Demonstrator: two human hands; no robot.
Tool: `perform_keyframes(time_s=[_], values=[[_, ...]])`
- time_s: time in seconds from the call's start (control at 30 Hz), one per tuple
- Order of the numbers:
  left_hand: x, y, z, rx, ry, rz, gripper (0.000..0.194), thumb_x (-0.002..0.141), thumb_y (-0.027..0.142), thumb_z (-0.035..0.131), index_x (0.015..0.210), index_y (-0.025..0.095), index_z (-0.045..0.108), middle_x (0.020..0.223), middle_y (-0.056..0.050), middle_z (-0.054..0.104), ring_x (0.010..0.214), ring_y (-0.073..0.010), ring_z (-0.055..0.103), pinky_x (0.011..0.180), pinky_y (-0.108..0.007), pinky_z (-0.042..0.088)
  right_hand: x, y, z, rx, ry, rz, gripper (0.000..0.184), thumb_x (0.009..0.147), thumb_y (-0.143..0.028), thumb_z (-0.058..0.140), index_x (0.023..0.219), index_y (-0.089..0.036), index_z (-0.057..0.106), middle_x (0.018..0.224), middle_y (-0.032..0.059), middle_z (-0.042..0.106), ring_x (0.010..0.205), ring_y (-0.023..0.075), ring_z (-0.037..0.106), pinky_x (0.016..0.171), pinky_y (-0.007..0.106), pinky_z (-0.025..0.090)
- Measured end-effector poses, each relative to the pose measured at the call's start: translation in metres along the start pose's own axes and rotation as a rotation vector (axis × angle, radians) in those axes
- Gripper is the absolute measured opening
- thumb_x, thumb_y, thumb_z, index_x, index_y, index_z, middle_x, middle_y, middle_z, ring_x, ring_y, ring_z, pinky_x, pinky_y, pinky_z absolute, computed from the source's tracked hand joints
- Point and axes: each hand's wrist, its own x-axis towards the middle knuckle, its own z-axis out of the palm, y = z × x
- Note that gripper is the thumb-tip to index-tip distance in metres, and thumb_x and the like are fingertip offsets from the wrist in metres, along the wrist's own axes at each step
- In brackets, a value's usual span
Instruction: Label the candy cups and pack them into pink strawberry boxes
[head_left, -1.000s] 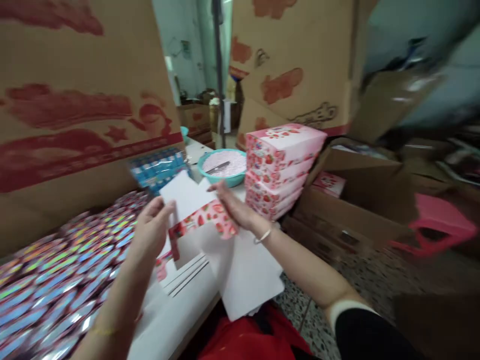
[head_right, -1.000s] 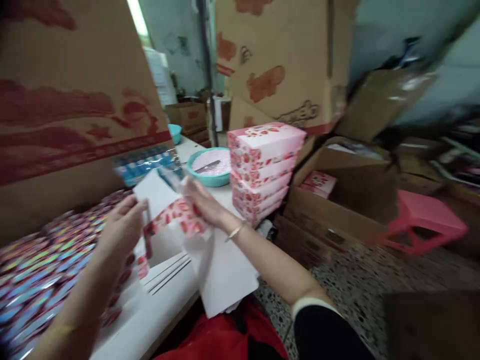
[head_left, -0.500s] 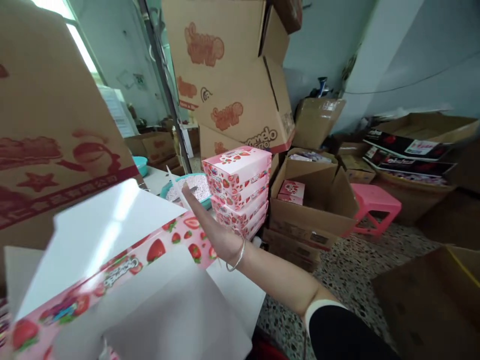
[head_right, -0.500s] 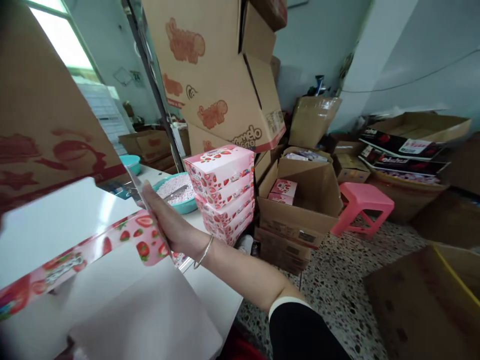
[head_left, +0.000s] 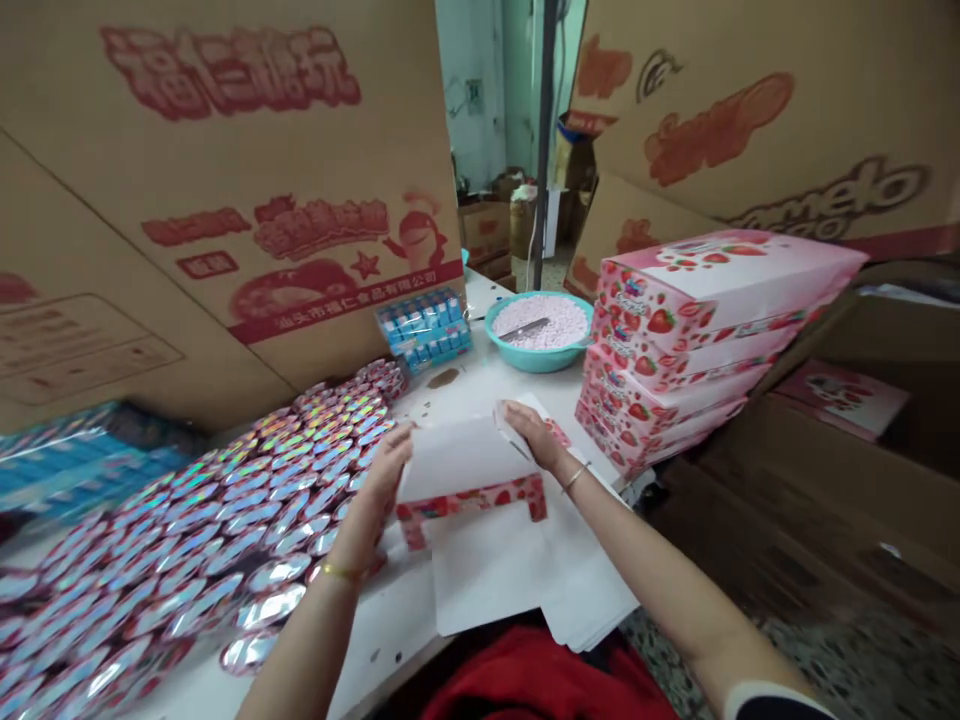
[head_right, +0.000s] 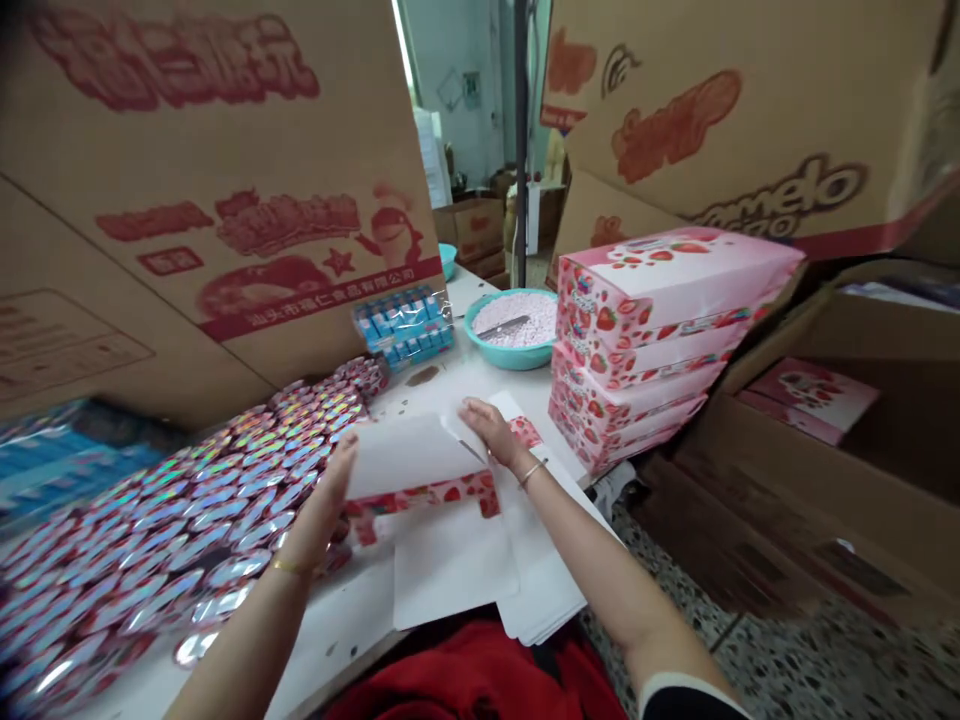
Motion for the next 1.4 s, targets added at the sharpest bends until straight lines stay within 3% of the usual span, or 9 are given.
perform_keyframes(time_s=[0.1,0.2,0.43,0.6,0.73,0.9,1.0,1.2,1.4], values=[[-0.012,-0.018,0.014,0.303,-0.141,0.149,0.046,0.071,0.051,0.068,0.103,0.018,0.064,0.129,-0.013,0.060,0.128,-0.0317,0.051,0.109,-0.048,0.040,-0.029,0.001,-0.008,-0.267,-0.132,0.037,0.040,0.078,-0.059,0.064,0.082,-0.022,0.050,0.115,0.0069,0.061,0.113,0.0244,0.054,0.099,0.038,0.041],[-0.040,-0.024,0.032,0.635,-0.107,0.227,0.083,0.076,0.045,0.068,0.147,0.018,0.036,0.160,-0.016,0.026,0.151,-0.0351,0.013,0.120,-0.058,0.013,-0.056,-0.007,-0.005,-0.639,-0.243,0.071,0.055,0.075,-0.051,0.072,0.118,-0.022,0.052,0.153,0.0135,0.038,0.146,0.0290,0.026,0.117,0.047,0.024],[-0.063,-0.016,0.058,1.086,-0.063,0.228,0.100,0.071,0.026,0.071,0.156,0.018,0.021,0.164,-0.014,0.017,0.151,-0.0401,-0.002,0.119,-0.063,0.000,-0.076,-0.009,0.033,-1.354,-0.228,0.168,0.104,0.070,-0.019,0.074,0.157,-0.018,0.017,0.166,0.0121,-0.001,0.152,0.0319,-0.013,0.122,0.056,-0.002],[-0.059,-0.027,0.055,0.930,0.042,0.254,0.105,0.078,0.053,0.068,0.157,0.015,0.011,0.164,-0.020,0.009,0.151,-0.0393,-0.003,0.119,-0.064,0.005,-0.081,-0.012,0.008,-0.996,-0.328,0.120,0.104,0.082,-0.058,0.066,0.159,-0.021,0.007,0.166,0.0091,-0.007,0.151,0.0291,-0.016,0.122,0.056,0.003],[-0.060,-0.036,0.050,0.708,0.144,0.172,0.113,0.076,0.068,0.064,0.158,0.018,0.004,0.165,-0.020,0.002,0.151,-0.0402,-0.009,0.116,-0.068,0.004,-0.112,-0.014,-0.011,-0.586,-0.445,0.064,0.121,0.067,-0.086,0.057,0.159,-0.027,0.005,0.166,0.0068,-0.007,0.151,0.0308,-0.015,0.121,0.057,0.002],[-0.075,-0.034,0.036,0.226,-0.066,0.208,0.103,0.081,0.080,0.040,0.158,0.024,-0.001,0.166,-0.010,-0.006,0.152,-0.0334,-0.006,0.122,-0.055,0.004,-0.140,-0.001,0.013,-0.323,-0.055,0.193,0.087,0.093,-0.065,0.046,0.159,-0.030,0.001,0.167,0.0013,-0.001,0.153,0.0197,-0.003,0.124,0.045,0.003],[-0.087,-0.030,0.041,0.148,-0.026,0.134,0.110,0.080,0.070,0.056,0.157,0.025,-0.007,0.166,-0.009,-0.008,0.152,-0.0316,-0.001,0.123,-0.050,0.006,-0.139,0.007,0.027,-0.276,0.101,0.258,0.090,0.094,-0.052,0.052,0.158,-0.028,-0.007,0.167,0.0024,-0.001,0.153,0.0180,0.004,0.124,0.041,0.012],[-0.092,-0.034,0.072,0.488,0.188,0.122,0.106,0.078,0.030,0.070,0.158,0.019,0.002,0.166,-0.015,-0.003,0.152,-0.0354,-0.004,0.122,-0.058,0.008,-0.125,0.008,0.036,-0.578,0.104,0.293,0.094,0.087,-0.028,0.057,0.159,-0.023,-0.004,0.165,0.0114,0.017,0.151,0.0254,0.020,0.122,0.049,0.020],[-0.095,-0.035,0.071,0.496,0.235,0.119,0.099,0.085,0.038,0.064,0.158,0.018,0.000,0.165,-0.016,0.000,0.152,-0.0339,0.004,0.123,-0.054,0.016,-0.126,0.012,0.036,-0.559,0.107,0.357,0.102,0.087,-0.043,0.060,0.158,-0.020,-0.011,0.165,0.0144,0.014,0.150,0.0274,0.022,0.120,0.049,0.027]])
